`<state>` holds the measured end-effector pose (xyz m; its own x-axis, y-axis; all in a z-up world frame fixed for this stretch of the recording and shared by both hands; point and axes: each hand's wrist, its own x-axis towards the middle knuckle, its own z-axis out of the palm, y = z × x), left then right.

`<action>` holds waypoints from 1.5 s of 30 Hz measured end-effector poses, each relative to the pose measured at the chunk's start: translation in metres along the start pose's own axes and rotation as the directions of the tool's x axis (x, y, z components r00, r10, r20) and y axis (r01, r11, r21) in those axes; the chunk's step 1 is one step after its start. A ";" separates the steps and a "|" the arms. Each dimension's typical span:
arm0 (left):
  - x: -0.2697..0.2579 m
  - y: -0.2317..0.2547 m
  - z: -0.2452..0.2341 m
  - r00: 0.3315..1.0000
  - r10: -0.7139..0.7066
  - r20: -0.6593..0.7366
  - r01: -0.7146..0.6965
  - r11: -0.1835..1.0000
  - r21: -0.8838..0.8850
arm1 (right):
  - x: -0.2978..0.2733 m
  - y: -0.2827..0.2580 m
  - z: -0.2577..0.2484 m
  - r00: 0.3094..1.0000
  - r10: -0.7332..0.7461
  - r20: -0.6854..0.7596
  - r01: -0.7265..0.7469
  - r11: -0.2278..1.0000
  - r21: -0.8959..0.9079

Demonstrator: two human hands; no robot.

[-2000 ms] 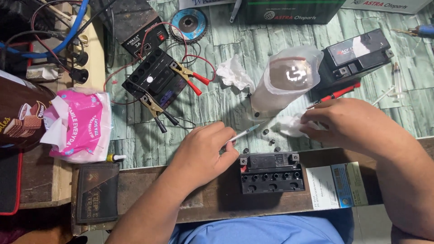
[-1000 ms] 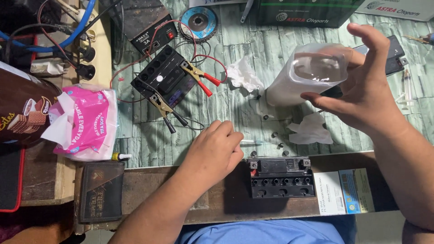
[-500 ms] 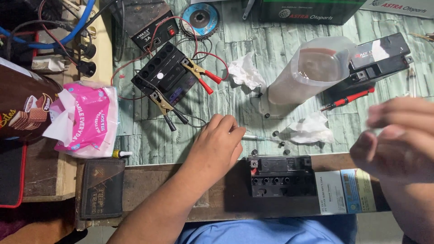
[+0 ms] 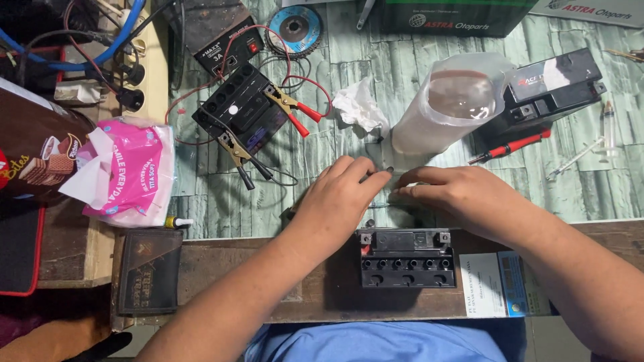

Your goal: Filling the individual cells of a lead-acid battery with liquid using a syringe and then replacing the caps.

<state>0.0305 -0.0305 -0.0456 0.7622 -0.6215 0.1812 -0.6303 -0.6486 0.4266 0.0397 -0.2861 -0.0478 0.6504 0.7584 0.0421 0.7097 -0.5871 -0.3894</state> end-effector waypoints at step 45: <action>-0.064 0.047 -0.063 0.981 -0.014 -0.195 -0.094 0.840 -0.534 | -0.063 -0.087 -0.050 0.983 -0.001 -0.182 0.024 0.992 0.122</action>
<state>-0.0389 0.0058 0.0185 0.7850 -0.5148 0.3445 -0.5224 -0.2513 0.8148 -0.0499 -0.2967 0.0296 0.6880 0.6949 0.2092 0.6866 -0.5298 -0.4979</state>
